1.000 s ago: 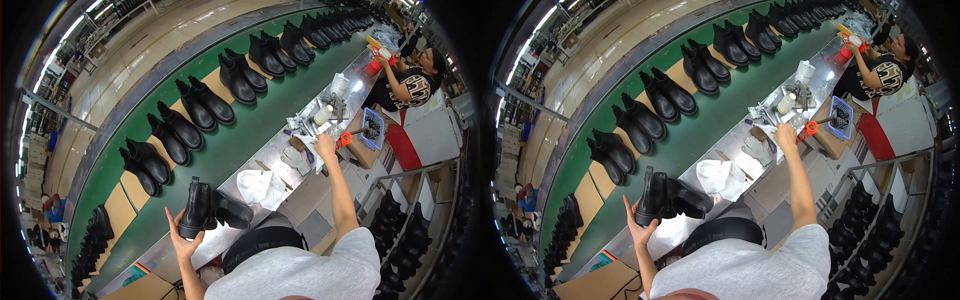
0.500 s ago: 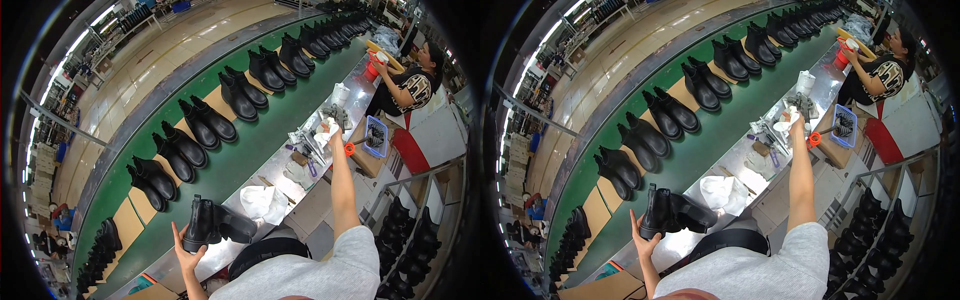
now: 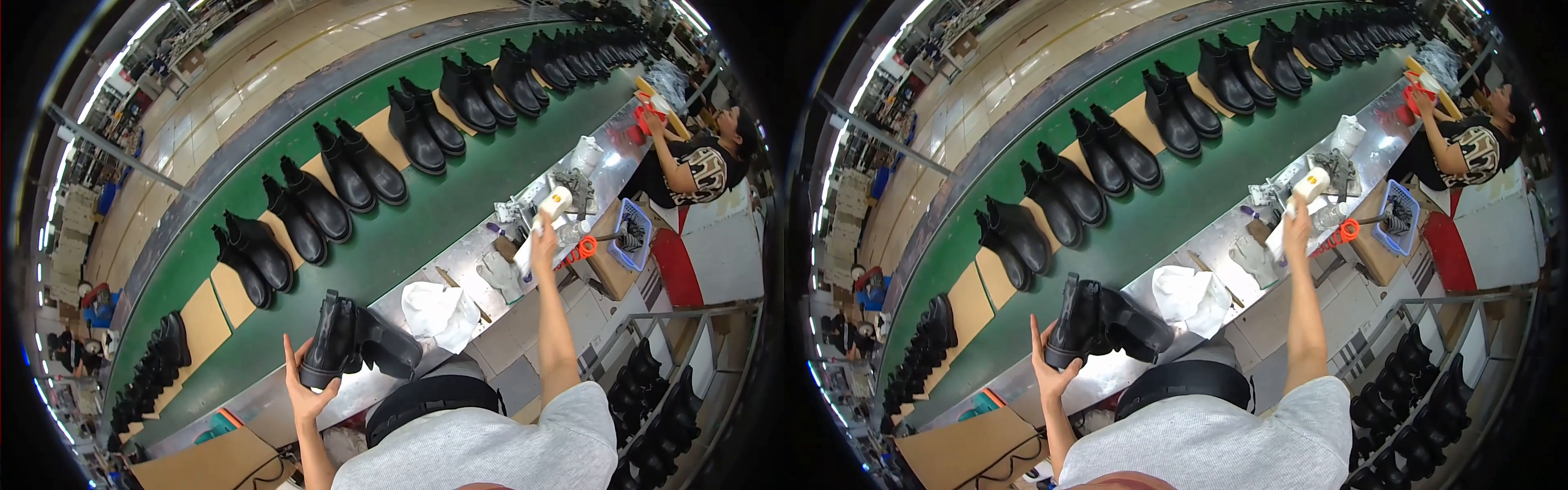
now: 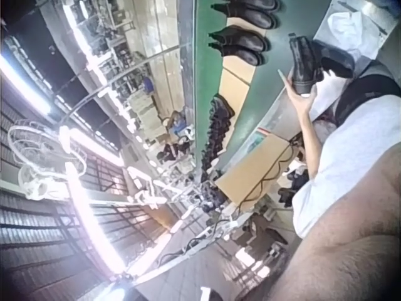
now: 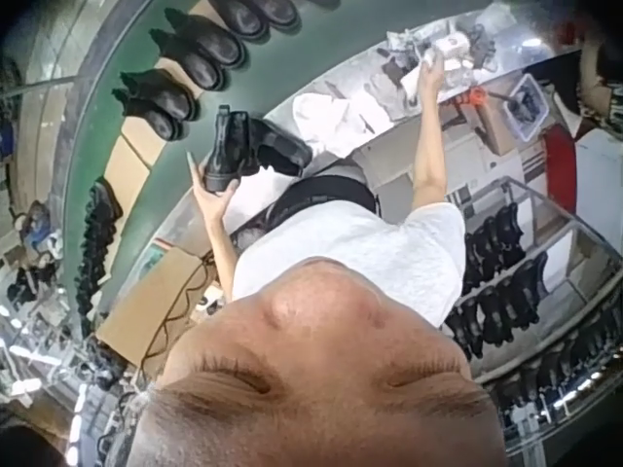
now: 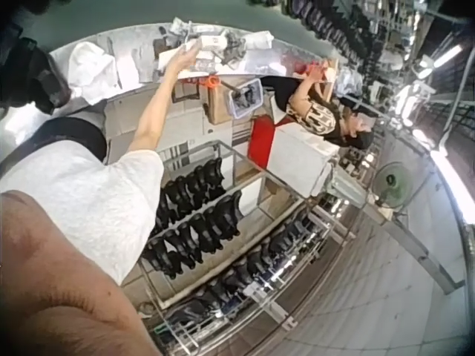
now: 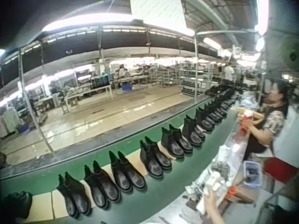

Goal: Inspect, clean, and spray polish on black leather boots in a manufacturing line.

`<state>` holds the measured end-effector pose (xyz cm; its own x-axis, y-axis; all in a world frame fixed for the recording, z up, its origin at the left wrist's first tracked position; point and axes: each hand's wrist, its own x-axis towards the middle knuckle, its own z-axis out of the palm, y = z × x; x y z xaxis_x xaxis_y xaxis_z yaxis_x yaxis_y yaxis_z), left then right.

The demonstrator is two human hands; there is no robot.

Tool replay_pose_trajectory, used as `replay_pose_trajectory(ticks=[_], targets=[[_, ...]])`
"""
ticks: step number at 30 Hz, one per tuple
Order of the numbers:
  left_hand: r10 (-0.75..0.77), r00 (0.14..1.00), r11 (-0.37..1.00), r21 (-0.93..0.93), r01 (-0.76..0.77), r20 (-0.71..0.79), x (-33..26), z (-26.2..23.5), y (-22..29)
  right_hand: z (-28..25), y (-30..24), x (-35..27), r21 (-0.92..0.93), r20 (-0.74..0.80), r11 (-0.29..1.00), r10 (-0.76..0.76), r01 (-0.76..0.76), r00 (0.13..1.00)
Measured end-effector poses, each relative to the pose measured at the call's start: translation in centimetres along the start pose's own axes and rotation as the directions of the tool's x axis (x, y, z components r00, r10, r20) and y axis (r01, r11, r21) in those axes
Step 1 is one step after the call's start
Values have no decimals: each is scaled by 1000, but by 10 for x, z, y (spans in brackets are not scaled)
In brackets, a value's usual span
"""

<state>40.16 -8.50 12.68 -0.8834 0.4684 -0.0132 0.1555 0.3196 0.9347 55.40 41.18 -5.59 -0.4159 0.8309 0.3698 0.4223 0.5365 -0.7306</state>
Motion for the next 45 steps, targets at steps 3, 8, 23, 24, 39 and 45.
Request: replay_pose_trajectory(ticks=[3, 8, 23, 24, 39, 45], targets=[[45, 999, 997, 63, -47, 22, 6, 3, 3, -16, 112, 74, -177, -49, 929, 323, -326, 945], [119, 993, 993, 28, -119, -1, 16, 16, -2, -98, 186, 139, 400, 201, 709, 551, -581, 810], [129, 950, 974, 215, -67, -286, -28, 48, 1, 33, -340, -158, 205, 957, 892, -96, -403, 272], [126, 949, 976, 208, -67, -288, -28, 48, 1, 34, -340, -157, 200, 958, 895, -93, -399, 272], [155, 954, 966, 240, -93, -256, -22, 49, 4, 40, -317, -143, 316, 947, 720, -277, -618, 162], [108, 961, 982, 176, -64, -253, -16, 43, -1, 31, -334, -140, 308, 947, 851, -230, -425, 226]])
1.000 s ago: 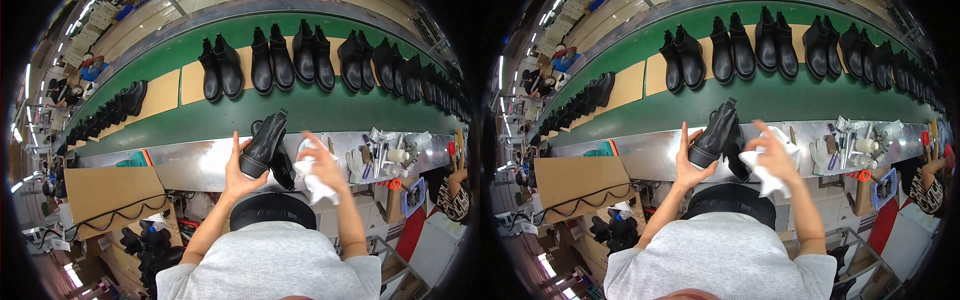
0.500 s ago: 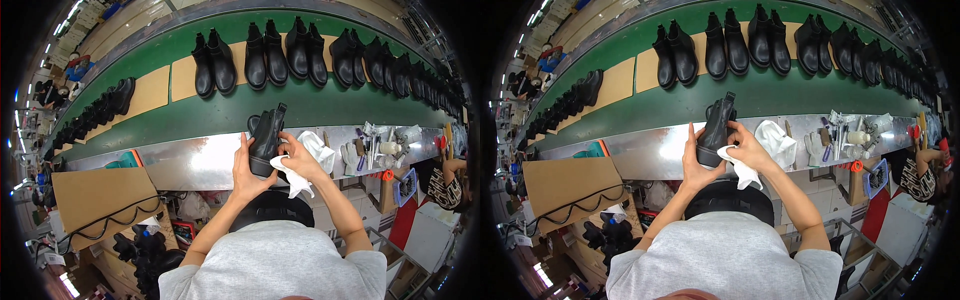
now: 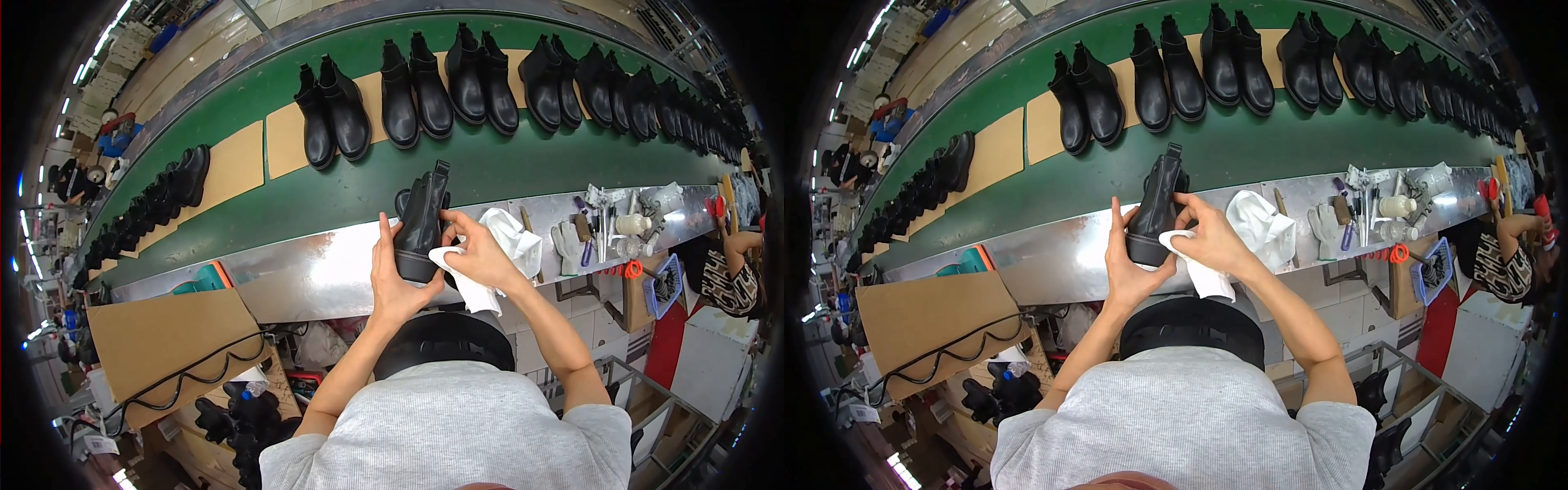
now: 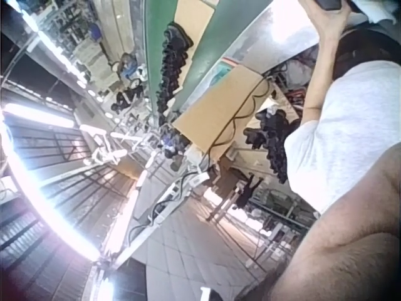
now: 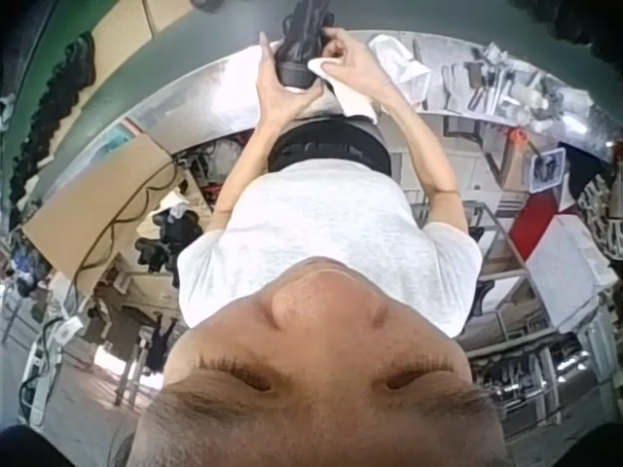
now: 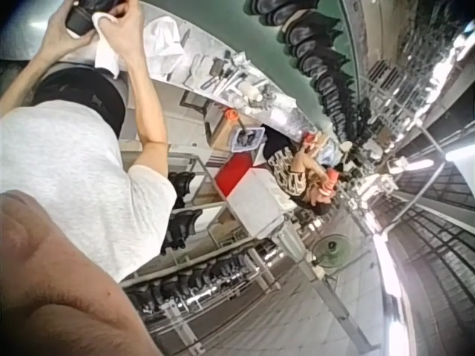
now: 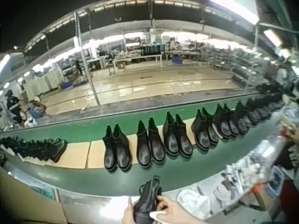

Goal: Inspect, clean, and spray polish on black leather boots in a manufacturing line.

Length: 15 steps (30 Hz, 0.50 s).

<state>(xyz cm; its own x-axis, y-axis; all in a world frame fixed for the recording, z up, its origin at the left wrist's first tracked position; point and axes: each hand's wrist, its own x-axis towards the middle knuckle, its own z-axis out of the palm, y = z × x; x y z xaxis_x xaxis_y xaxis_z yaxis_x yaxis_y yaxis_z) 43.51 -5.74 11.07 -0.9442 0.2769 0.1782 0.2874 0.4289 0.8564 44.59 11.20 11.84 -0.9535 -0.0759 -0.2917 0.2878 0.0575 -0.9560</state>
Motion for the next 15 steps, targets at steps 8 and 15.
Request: replay_pose_trajectory(ticks=[8, 15], targets=[[24, 999, 998, 53, -22, -34, 6, 2, -1, 18, 13, 12, 0, -271, 992, -121, 126, 955], [-147, 983, 980, -151, 130, -108, -5, -22, -10, -93, 52, 10, -433, -610, 900, -336, 52, 718]])
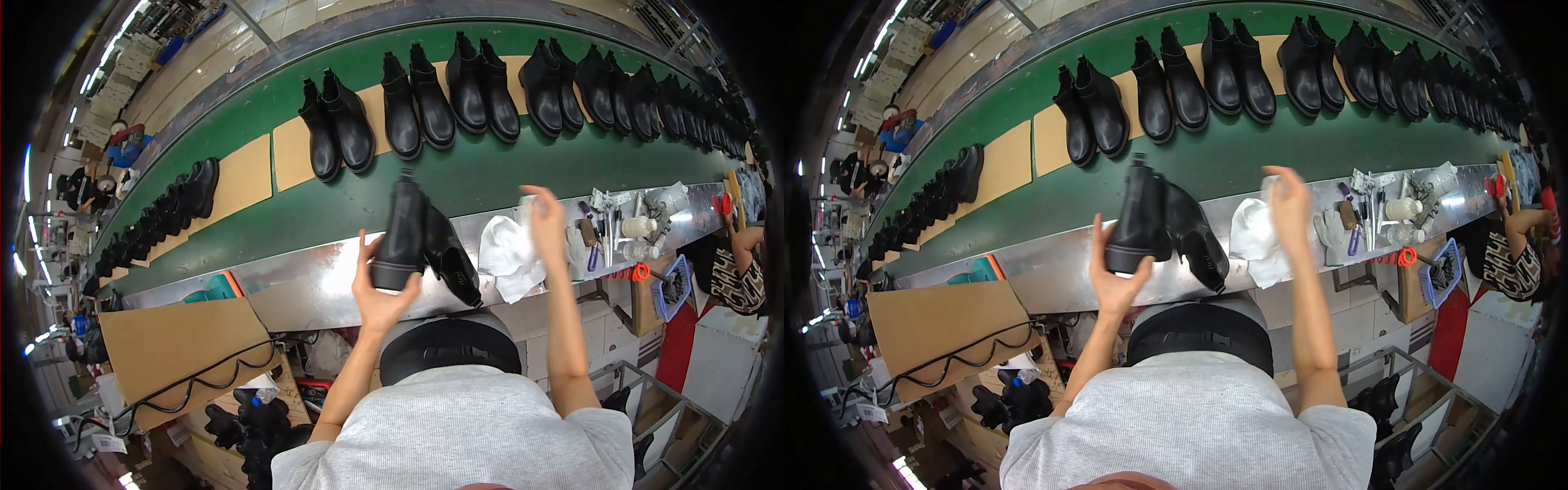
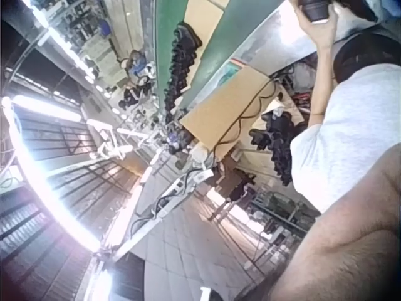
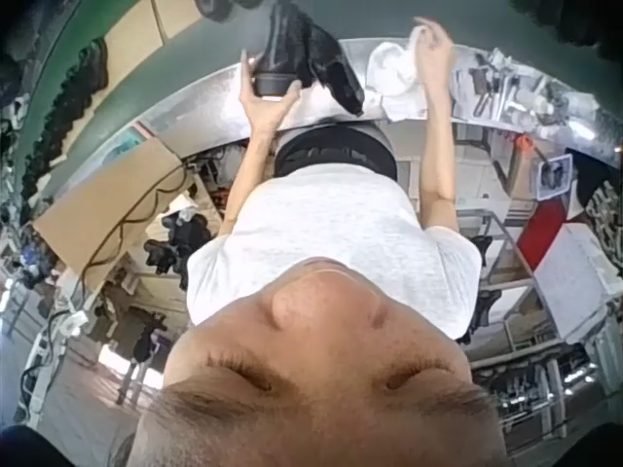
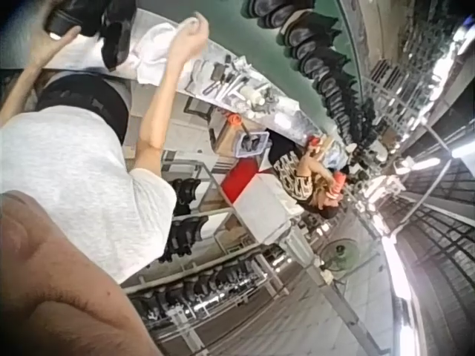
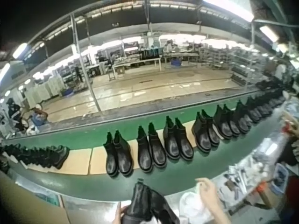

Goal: Inspect, clean, and spray polish on black leather boots in a manufacturing line.

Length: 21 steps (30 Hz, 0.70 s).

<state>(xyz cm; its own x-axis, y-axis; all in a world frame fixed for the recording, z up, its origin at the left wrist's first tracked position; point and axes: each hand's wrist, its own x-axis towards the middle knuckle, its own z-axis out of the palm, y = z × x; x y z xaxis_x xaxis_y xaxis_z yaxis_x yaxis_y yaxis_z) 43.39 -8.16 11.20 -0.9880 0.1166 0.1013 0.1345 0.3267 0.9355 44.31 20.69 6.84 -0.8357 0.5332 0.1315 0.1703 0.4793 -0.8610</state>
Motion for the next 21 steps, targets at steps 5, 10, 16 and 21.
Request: replay_pose_trajectory(ticks=[5, 10, 16, 21], targets=[[145, 949, 982, -75, -173, -279, -9, -38, -31, -68, 65, 19, -445, -98, 888, 78, -114, 992], [46, 986, 954, 300, 4, -160, -54, -60, -113, -3, 66, 10, -326, 184, 917, -177, 230, 967], [-469, 584, 882, 382, 275, 662, -33, -174, -137, 118, -12, 1, -333, 730, 940, 207, 75, 651], [-733, 671, 671, 283, 685, 112, 81, -105, -112, 171, -19, 9, -586, 777, 748, 410, 311, 478]])
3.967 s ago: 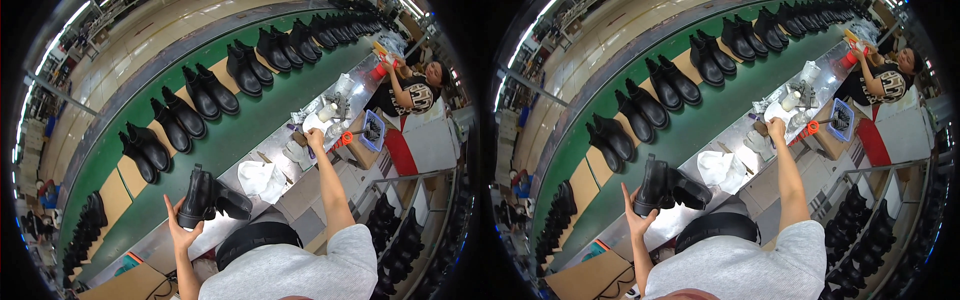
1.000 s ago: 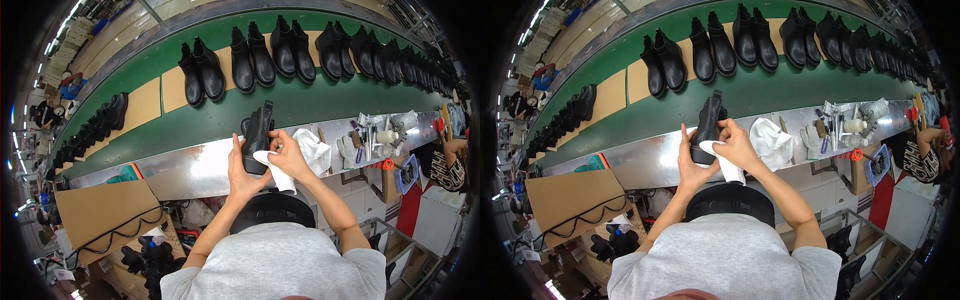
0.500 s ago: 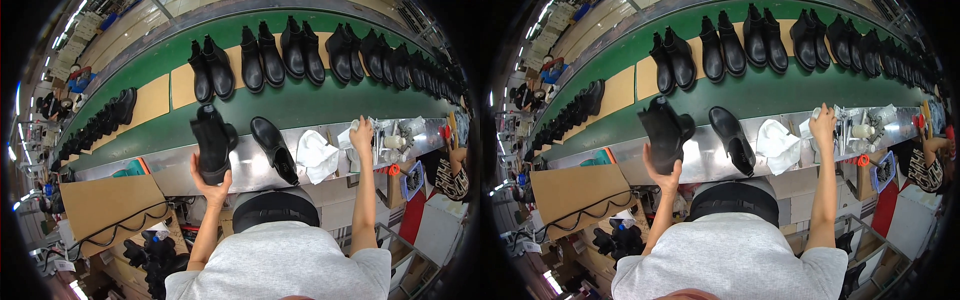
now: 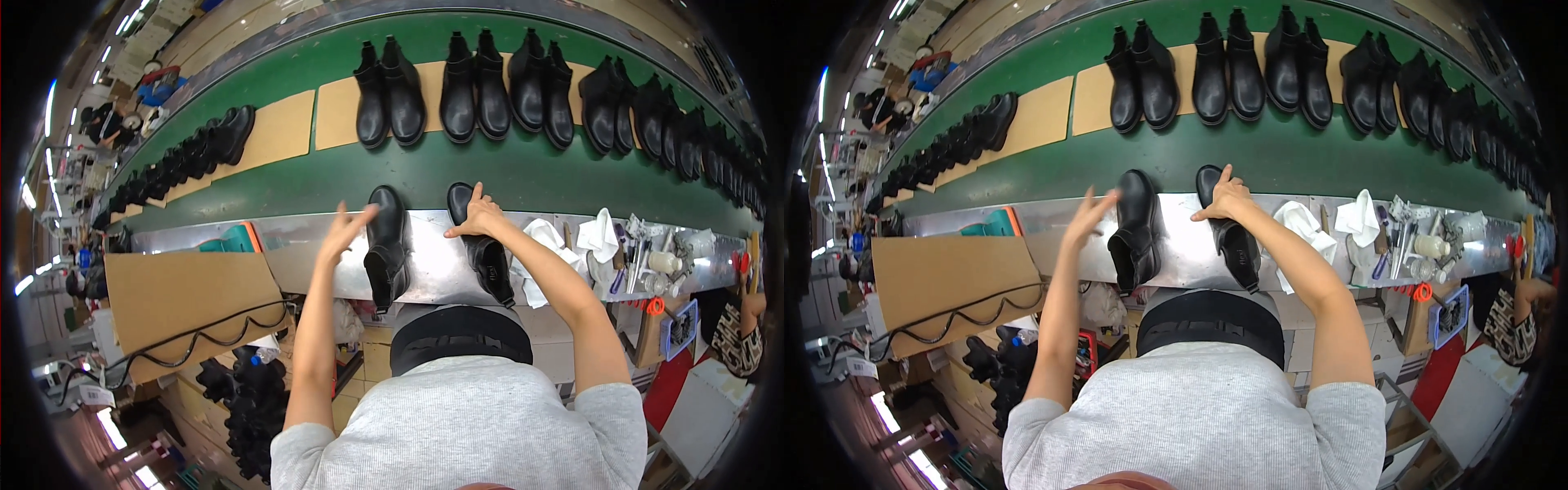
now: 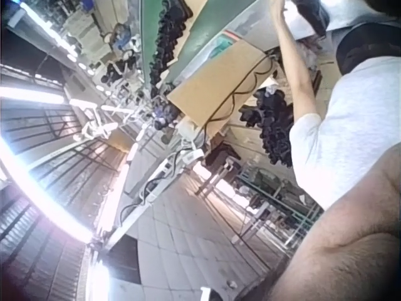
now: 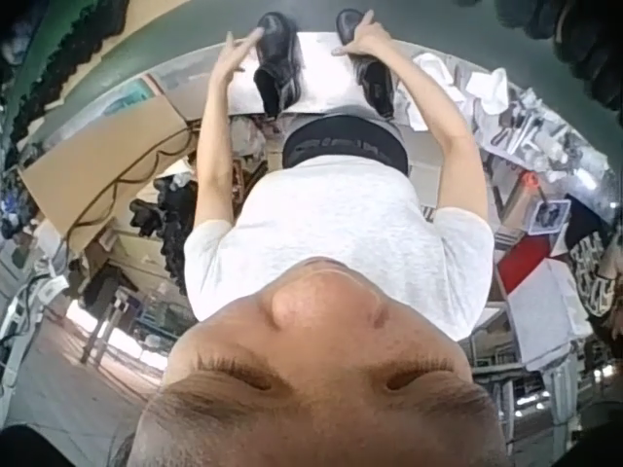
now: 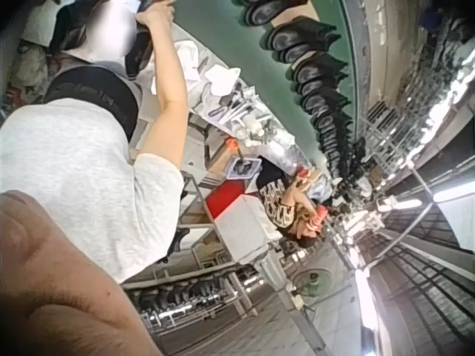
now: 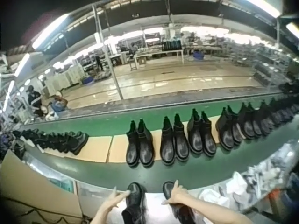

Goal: Inspect, clean, and spray polish on black leather boots in a manufacturing line.

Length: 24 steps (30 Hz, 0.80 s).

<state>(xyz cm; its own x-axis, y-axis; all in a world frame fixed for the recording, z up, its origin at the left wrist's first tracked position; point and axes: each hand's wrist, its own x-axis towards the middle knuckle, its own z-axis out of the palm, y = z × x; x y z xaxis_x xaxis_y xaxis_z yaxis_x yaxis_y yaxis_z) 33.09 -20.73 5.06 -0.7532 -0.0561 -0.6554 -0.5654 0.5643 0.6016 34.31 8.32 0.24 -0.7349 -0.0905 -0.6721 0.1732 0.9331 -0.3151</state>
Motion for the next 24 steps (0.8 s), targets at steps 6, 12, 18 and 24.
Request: replay_pose_trajectory(ticks=[6, 12, 18, 24], targets=[[3, 997, 818, 574, 44, -80, 42, 52, 3, 7, 2, 5, 29, -90, 994, 107, -104, 990], [222, 970, 975, 43, -219, -95, 61, 20, -43, -2, 26, 4, 234, -203, 972, 68, -19, 977], [222, 974, 690, -713, -122, 48, 24, 26, -15, -22, 59, -19, 925, -81, 359, -122, 120, 989], [339, 936, 490, -867, -87, 98, -8, 24, 12, -18, 43, -63, 968, -187, -232, -390, 101, 902]])
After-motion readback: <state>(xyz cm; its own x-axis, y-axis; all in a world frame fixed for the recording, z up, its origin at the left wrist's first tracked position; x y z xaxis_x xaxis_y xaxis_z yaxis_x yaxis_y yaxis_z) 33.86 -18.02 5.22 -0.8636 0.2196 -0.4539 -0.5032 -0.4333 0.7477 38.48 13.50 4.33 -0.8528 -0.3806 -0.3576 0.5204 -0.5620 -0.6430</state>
